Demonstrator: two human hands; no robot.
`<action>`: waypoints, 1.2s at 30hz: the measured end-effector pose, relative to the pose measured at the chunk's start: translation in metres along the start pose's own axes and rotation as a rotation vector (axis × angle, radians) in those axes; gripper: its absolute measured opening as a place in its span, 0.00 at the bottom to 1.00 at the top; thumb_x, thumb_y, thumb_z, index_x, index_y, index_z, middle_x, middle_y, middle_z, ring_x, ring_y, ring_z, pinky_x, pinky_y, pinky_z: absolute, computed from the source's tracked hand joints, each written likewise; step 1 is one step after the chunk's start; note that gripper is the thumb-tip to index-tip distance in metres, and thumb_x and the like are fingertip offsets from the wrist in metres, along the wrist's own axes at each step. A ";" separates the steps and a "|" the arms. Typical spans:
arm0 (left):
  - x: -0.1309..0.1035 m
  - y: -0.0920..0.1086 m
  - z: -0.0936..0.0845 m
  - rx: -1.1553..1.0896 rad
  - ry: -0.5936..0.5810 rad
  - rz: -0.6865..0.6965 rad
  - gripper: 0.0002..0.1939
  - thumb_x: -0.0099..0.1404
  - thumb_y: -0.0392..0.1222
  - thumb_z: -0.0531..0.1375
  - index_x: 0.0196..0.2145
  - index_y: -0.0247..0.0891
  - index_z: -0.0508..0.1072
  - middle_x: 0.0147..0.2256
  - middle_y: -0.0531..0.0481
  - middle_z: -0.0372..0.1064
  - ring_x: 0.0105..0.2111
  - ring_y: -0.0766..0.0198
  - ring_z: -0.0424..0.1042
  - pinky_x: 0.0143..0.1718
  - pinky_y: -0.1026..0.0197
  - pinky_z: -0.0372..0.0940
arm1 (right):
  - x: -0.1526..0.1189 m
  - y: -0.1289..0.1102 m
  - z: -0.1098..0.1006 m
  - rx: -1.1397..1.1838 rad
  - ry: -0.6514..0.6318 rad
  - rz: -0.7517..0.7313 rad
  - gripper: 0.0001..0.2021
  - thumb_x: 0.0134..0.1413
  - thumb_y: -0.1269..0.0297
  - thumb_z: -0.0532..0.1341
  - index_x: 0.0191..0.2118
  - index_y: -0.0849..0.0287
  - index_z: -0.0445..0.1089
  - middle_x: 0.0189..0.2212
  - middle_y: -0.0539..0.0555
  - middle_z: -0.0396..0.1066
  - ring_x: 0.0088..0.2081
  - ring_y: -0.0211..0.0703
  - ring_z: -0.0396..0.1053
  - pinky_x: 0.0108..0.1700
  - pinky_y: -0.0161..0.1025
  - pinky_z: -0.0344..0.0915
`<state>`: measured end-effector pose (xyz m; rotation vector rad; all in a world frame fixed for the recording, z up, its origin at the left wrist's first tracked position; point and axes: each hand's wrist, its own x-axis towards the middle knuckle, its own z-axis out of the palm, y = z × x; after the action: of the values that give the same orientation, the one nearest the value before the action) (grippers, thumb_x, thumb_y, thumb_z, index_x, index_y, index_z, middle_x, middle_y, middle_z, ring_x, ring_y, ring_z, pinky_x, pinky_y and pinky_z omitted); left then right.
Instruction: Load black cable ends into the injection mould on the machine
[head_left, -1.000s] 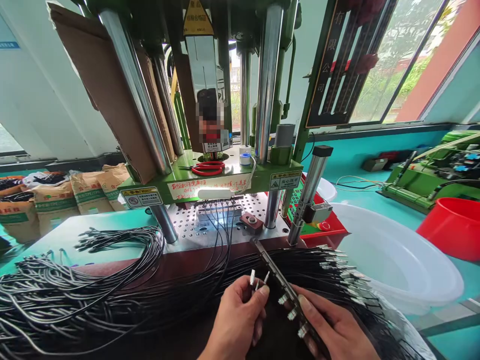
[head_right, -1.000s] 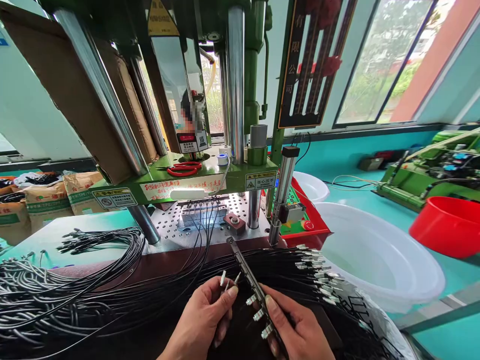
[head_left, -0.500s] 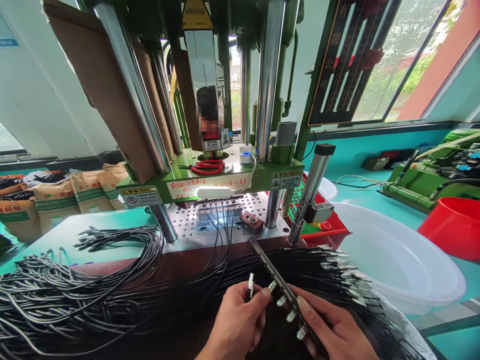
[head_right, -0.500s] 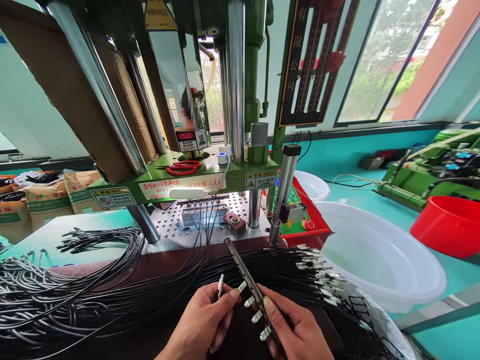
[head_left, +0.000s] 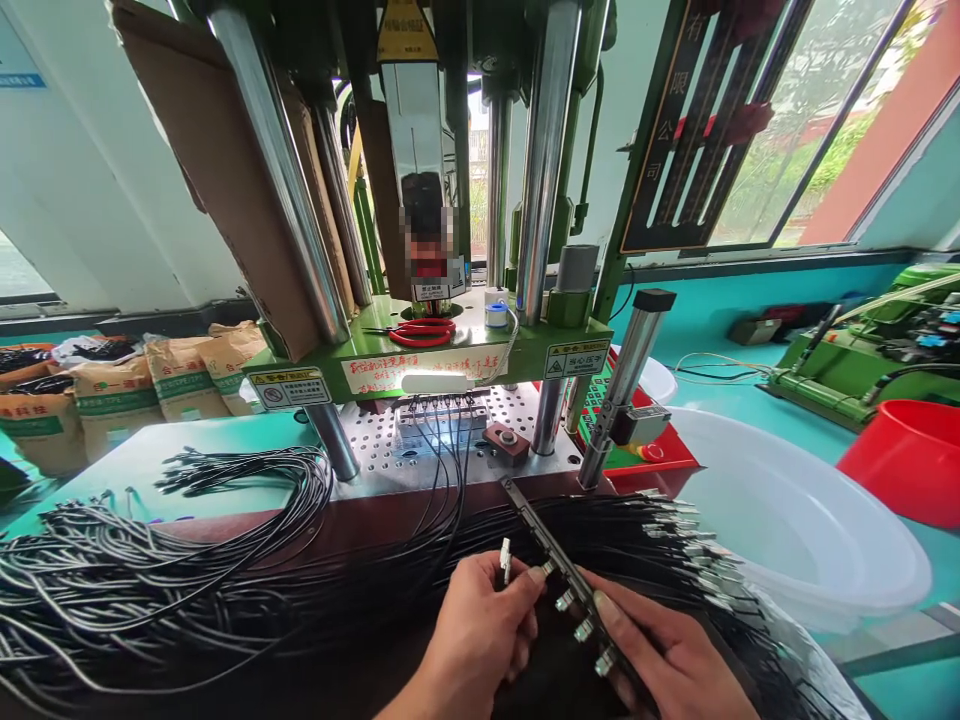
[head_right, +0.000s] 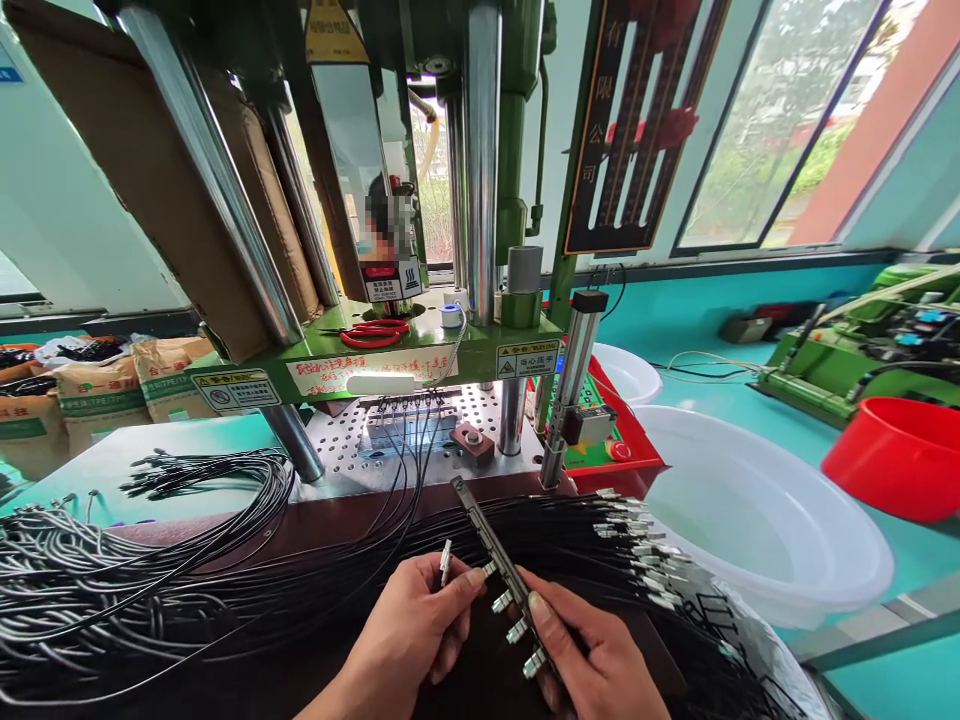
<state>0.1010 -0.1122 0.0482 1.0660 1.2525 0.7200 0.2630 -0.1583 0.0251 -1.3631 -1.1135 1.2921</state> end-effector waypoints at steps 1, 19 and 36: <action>-0.003 0.005 -0.004 0.090 0.055 0.089 0.13 0.57 0.50 0.58 0.25 0.38 0.67 0.17 0.56 0.62 0.14 0.71 0.57 0.15 0.68 0.49 | 0.000 0.000 -0.001 0.021 0.008 0.023 0.29 0.49 0.44 0.61 0.52 0.58 0.70 0.19 0.51 0.69 0.17 0.36 0.61 0.16 0.31 0.61; -0.004 -0.001 -0.019 -0.208 -0.005 0.023 0.15 0.53 0.49 0.64 0.29 0.37 0.65 0.21 0.59 0.61 0.12 0.76 0.55 0.11 0.70 0.47 | -0.003 -0.004 -0.007 0.103 -0.052 0.097 0.28 0.44 0.43 0.64 0.48 0.56 0.74 0.16 0.49 0.66 0.14 0.32 0.55 0.14 0.29 0.52; -0.003 0.003 -0.011 -0.081 0.017 -0.016 0.15 0.56 0.50 0.60 0.23 0.38 0.62 0.15 0.61 0.57 0.09 0.77 0.48 0.09 0.71 0.40 | -0.003 -0.003 -0.004 0.101 -0.058 0.091 0.28 0.46 0.43 0.63 0.49 0.56 0.73 0.15 0.48 0.62 0.15 0.31 0.54 0.14 0.27 0.49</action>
<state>0.0905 -0.1115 0.0524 0.9847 1.2344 0.7627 0.2673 -0.1606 0.0281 -1.3212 -1.0212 1.4425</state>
